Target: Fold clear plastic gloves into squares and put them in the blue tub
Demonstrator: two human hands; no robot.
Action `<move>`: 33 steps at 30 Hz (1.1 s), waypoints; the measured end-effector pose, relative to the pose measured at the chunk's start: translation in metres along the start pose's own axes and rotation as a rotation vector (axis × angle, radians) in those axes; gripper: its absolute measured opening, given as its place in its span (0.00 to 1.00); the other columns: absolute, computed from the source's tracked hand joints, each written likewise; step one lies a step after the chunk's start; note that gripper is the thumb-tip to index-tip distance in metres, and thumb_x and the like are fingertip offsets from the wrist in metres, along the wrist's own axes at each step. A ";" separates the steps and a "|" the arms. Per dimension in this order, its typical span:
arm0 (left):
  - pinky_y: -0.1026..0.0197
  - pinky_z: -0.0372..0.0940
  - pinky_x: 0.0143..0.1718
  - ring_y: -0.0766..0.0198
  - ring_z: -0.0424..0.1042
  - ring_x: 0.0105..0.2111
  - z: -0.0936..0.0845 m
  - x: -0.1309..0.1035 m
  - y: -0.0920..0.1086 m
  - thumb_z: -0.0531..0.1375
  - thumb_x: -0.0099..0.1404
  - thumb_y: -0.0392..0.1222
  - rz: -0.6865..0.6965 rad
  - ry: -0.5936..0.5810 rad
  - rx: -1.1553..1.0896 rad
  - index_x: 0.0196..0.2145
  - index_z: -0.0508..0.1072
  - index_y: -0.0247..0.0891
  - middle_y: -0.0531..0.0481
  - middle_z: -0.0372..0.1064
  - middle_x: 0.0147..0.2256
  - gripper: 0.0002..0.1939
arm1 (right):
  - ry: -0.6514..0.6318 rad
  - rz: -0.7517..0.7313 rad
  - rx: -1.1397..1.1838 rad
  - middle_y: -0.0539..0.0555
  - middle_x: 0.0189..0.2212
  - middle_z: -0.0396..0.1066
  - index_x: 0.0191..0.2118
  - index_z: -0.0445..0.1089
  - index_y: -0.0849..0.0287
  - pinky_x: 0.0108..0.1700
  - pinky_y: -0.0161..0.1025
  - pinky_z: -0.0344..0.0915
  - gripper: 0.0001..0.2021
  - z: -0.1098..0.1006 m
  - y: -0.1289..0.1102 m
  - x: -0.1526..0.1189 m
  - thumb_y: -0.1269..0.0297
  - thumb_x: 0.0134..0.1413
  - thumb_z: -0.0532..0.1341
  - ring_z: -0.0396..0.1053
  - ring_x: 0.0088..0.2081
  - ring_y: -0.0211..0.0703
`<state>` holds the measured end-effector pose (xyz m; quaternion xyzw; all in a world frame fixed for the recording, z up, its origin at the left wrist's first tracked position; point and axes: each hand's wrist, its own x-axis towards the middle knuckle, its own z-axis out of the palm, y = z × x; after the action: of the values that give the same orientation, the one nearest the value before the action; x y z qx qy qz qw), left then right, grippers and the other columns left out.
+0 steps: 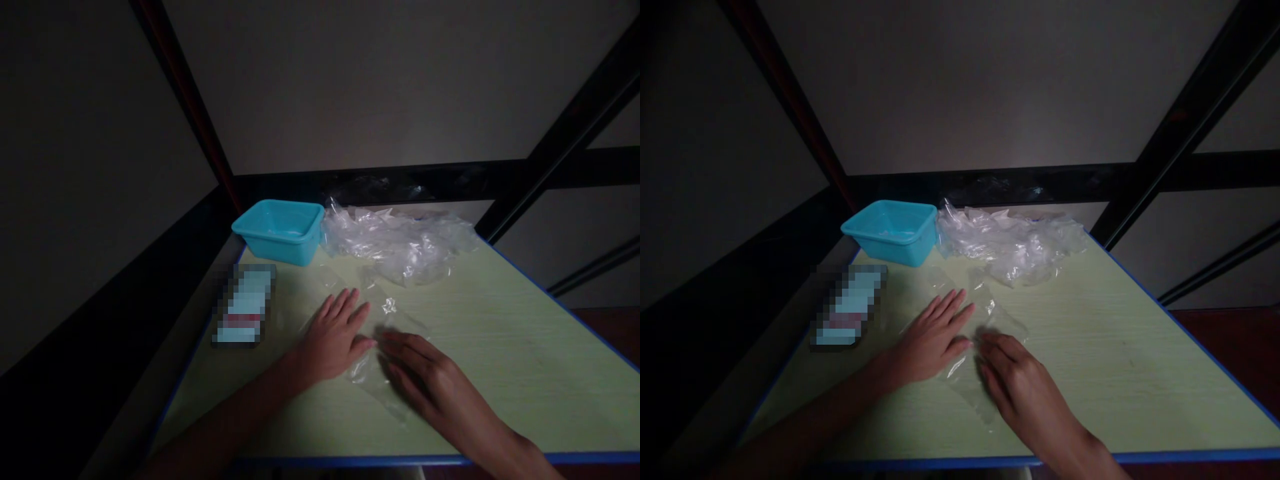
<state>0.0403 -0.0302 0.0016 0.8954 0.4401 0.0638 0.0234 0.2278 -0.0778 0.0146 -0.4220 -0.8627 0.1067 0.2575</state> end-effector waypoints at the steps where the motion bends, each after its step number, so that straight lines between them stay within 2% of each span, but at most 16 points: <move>1: 0.45 0.48 0.59 0.48 0.44 0.63 0.001 -0.002 0.009 0.44 0.67 0.57 -0.064 0.032 0.014 0.60 0.54 0.36 0.37 0.45 0.63 0.30 | 0.006 0.013 -0.012 0.62 0.42 0.73 0.44 0.71 0.66 0.44 0.45 0.72 0.15 -0.001 0.002 -0.001 0.71 0.58 0.50 0.72 0.44 0.48; 3: 0.44 0.52 0.57 0.44 0.47 0.61 0.000 -0.005 0.024 0.44 0.66 0.60 -0.137 0.063 0.040 0.60 0.55 0.34 0.33 0.45 0.62 0.34 | 0.017 0.039 -0.029 0.63 0.43 0.72 0.44 0.71 0.66 0.44 0.46 0.72 0.15 -0.003 0.007 -0.003 0.70 0.57 0.50 0.71 0.44 0.49; 6: 0.45 0.54 0.56 0.42 0.50 0.60 -0.012 -0.008 0.034 0.44 0.65 0.60 -0.134 0.099 0.098 0.59 0.58 0.31 0.32 0.48 0.61 0.34 | 0.025 0.072 -0.022 0.62 0.45 0.72 0.45 0.71 0.64 0.45 0.47 0.72 0.16 -0.007 0.013 -0.004 0.69 0.57 0.50 0.71 0.45 0.50; 9: 0.47 0.54 0.57 0.46 0.51 0.60 -0.023 -0.006 0.026 0.44 0.67 0.56 -0.094 0.098 0.132 0.57 0.59 0.30 0.34 0.51 0.60 0.31 | 0.007 0.090 -0.017 0.63 0.47 0.70 0.49 0.69 0.65 0.48 0.48 0.70 0.18 -0.006 0.014 0.002 0.69 0.57 0.49 0.70 0.47 0.49; 11: 0.48 0.53 0.58 0.49 0.51 0.61 -0.023 -0.004 0.017 0.43 0.69 0.52 -0.045 0.079 0.124 0.58 0.59 0.30 0.37 0.50 0.61 0.28 | -0.019 0.077 -0.043 0.65 0.51 0.67 0.52 0.66 0.68 0.51 0.48 0.68 0.20 -0.001 0.011 0.007 0.69 0.58 0.48 0.67 0.51 0.50; 15: 0.52 0.52 0.60 0.54 0.50 0.61 -0.010 -0.003 0.003 0.44 0.69 0.48 -0.007 0.064 0.085 0.59 0.57 0.28 0.39 0.50 0.61 0.26 | -0.056 0.015 -0.143 0.68 0.57 0.58 0.58 0.58 0.74 0.57 0.50 0.60 0.23 0.017 0.005 0.015 0.70 0.59 0.47 0.56 0.59 0.52; 20: 0.54 0.50 0.60 0.57 0.49 0.62 0.003 -0.010 -0.002 0.46 0.68 0.45 0.005 0.080 0.007 0.60 0.55 0.28 0.40 0.49 0.62 0.26 | -0.069 -0.051 -0.238 0.65 0.62 0.49 0.63 0.48 0.70 0.60 0.50 0.54 0.27 0.032 0.008 0.012 0.68 0.59 0.48 0.46 0.63 0.49; 27: 0.52 0.48 0.61 0.57 0.47 0.62 0.006 -0.016 -0.011 0.47 0.68 0.49 -0.016 0.076 -0.036 0.60 0.54 0.31 0.42 0.49 0.62 0.27 | -0.029 -0.068 -0.323 0.65 0.62 0.49 0.65 0.39 0.67 0.60 0.50 0.54 0.31 0.039 0.017 0.005 0.59 0.61 0.48 0.47 0.63 0.50; 33: 0.51 0.49 0.60 0.56 0.47 0.62 0.001 -0.017 -0.023 0.49 0.67 0.49 -0.066 0.053 0.007 0.60 0.54 0.31 0.40 0.48 0.62 0.28 | -0.012 -0.039 -0.330 0.65 0.62 0.49 0.65 0.37 0.66 0.58 0.51 0.56 0.33 0.037 0.019 0.002 0.54 0.61 0.48 0.49 0.62 0.52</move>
<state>0.0119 -0.0298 -0.0029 0.8785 0.4700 0.0851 0.0107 0.2196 -0.0628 -0.0239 -0.4410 -0.8780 -0.0389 0.1818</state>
